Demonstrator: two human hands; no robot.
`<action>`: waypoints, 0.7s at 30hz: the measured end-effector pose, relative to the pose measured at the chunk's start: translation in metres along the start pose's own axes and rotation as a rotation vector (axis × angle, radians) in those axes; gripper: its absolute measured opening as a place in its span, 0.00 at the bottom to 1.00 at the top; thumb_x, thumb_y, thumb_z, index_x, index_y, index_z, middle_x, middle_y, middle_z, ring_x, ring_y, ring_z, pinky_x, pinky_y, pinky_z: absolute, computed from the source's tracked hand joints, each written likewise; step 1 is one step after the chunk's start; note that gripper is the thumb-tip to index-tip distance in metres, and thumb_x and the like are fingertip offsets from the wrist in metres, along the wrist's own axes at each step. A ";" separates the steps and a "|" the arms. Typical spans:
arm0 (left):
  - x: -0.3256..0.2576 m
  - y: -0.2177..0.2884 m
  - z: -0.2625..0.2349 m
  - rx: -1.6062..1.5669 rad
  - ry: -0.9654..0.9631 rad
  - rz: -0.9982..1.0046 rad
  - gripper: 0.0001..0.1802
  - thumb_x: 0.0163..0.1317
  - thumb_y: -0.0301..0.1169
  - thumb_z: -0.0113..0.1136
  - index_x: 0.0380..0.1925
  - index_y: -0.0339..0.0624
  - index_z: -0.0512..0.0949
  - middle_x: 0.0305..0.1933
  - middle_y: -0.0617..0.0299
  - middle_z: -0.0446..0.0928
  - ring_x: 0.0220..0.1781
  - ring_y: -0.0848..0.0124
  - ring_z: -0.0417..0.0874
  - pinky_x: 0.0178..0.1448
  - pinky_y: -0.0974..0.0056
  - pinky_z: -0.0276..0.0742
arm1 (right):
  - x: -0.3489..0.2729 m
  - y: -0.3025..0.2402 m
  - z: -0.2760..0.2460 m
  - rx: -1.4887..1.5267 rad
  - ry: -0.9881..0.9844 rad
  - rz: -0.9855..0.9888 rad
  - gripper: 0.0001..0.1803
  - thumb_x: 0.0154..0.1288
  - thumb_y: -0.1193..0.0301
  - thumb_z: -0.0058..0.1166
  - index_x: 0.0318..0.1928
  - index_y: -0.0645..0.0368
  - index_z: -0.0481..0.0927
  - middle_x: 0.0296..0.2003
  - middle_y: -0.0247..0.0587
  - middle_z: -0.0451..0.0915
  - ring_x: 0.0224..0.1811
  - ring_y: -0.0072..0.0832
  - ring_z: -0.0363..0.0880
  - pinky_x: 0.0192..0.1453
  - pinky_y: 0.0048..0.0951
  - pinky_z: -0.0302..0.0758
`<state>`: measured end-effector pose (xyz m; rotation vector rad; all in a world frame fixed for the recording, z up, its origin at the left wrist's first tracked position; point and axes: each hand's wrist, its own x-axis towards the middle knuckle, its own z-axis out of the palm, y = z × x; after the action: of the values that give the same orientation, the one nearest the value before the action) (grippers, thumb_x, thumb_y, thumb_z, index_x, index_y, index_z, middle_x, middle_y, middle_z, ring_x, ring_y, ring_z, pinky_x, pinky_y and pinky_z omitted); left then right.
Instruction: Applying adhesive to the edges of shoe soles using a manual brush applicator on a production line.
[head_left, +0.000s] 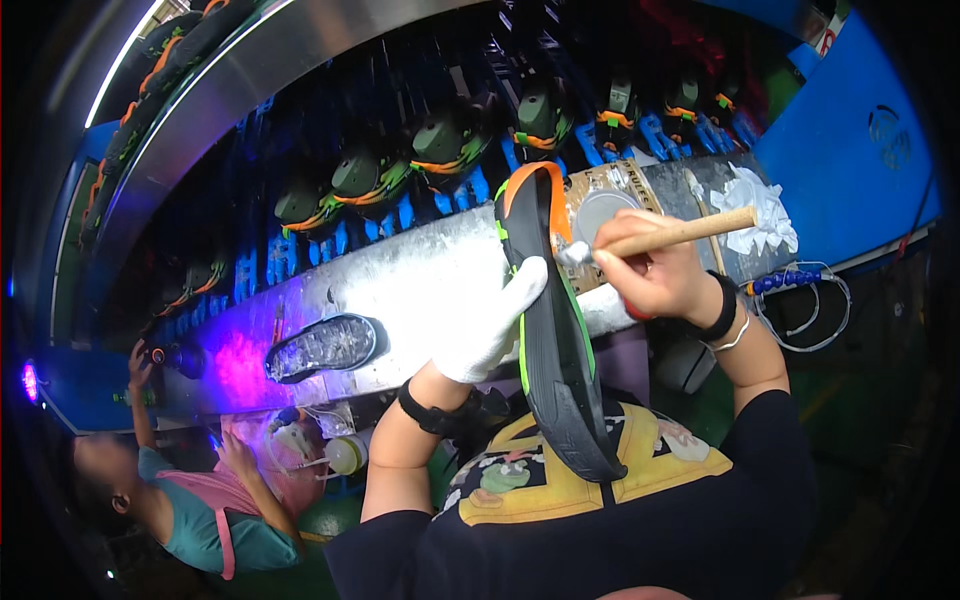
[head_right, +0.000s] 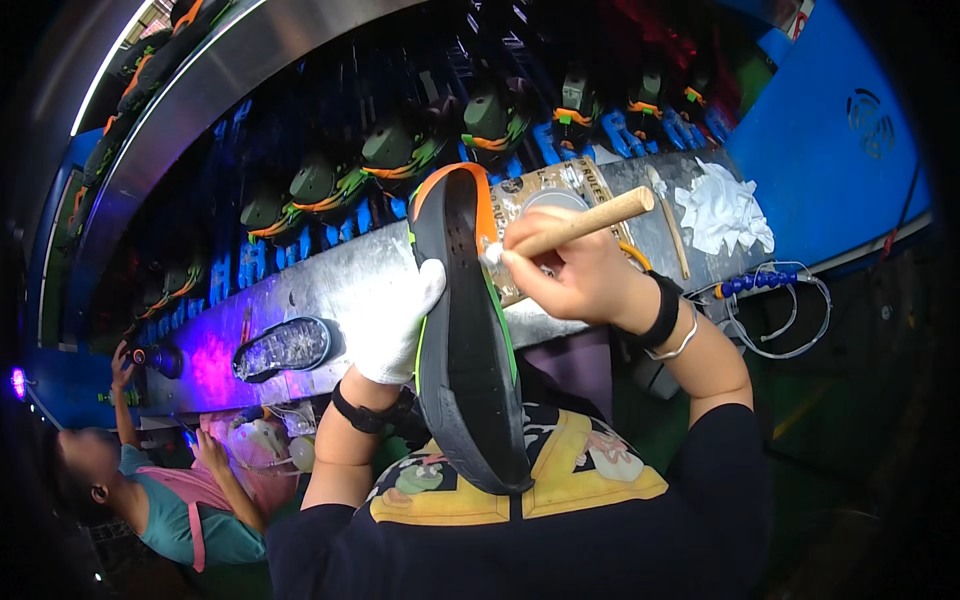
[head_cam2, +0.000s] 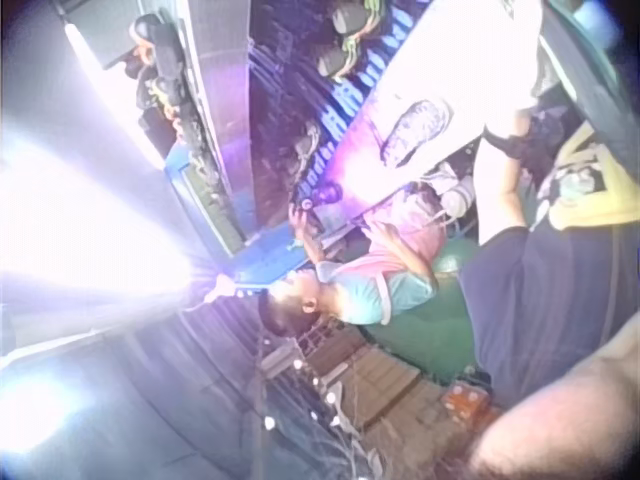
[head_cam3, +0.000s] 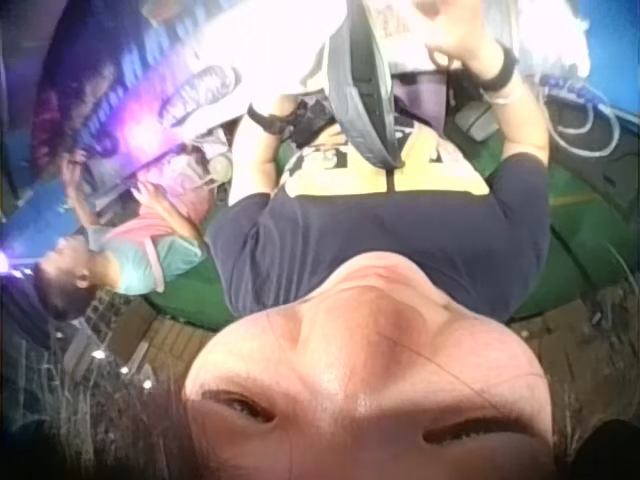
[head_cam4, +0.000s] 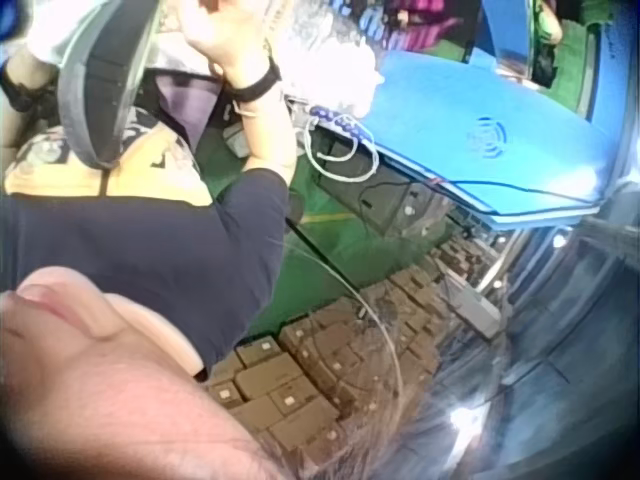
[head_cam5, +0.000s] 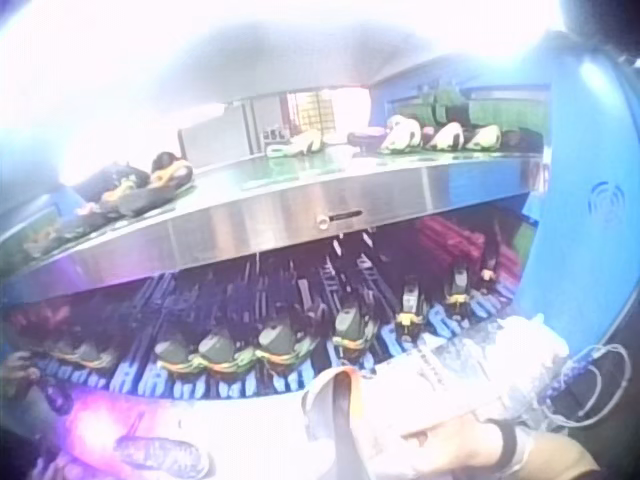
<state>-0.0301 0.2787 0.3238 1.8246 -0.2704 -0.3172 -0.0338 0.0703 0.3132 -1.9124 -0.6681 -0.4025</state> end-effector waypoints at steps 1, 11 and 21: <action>0.002 -0.002 0.000 0.038 0.031 0.027 0.16 0.63 0.38 0.52 0.38 0.36 0.79 0.29 0.59 0.81 0.30 0.77 0.78 0.36 0.68 0.73 | 0.000 -0.004 0.001 0.053 0.006 0.007 0.02 0.51 0.81 0.52 0.27 0.62 0.75 0.20 0.34 0.71 0.15 0.17 0.61 0.18 0.21 0.56; 0.023 -0.018 -0.008 -0.522 -0.149 -0.129 0.21 0.65 0.45 0.48 0.50 0.41 0.68 0.45 0.65 0.73 0.45 0.79 0.74 0.50 0.70 0.71 | -0.009 -0.033 -0.011 0.105 -0.216 0.058 0.03 0.51 0.80 0.53 0.29 0.63 0.74 0.22 0.34 0.71 0.18 0.17 0.67 0.21 0.19 0.63; 0.022 -0.011 -0.012 -0.579 -0.170 -0.063 0.22 0.64 0.43 0.50 0.52 0.41 0.66 0.46 0.64 0.73 0.45 0.77 0.76 0.50 0.69 0.72 | -0.007 -0.021 -0.017 0.272 -0.003 0.072 0.03 0.50 0.78 0.54 0.28 0.64 0.76 0.19 0.34 0.73 0.19 0.17 0.68 0.22 0.19 0.63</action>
<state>-0.0048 0.2848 0.3148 1.2382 -0.2110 -0.5350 -0.0520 0.0598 0.3316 -1.6730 -0.6202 -0.2490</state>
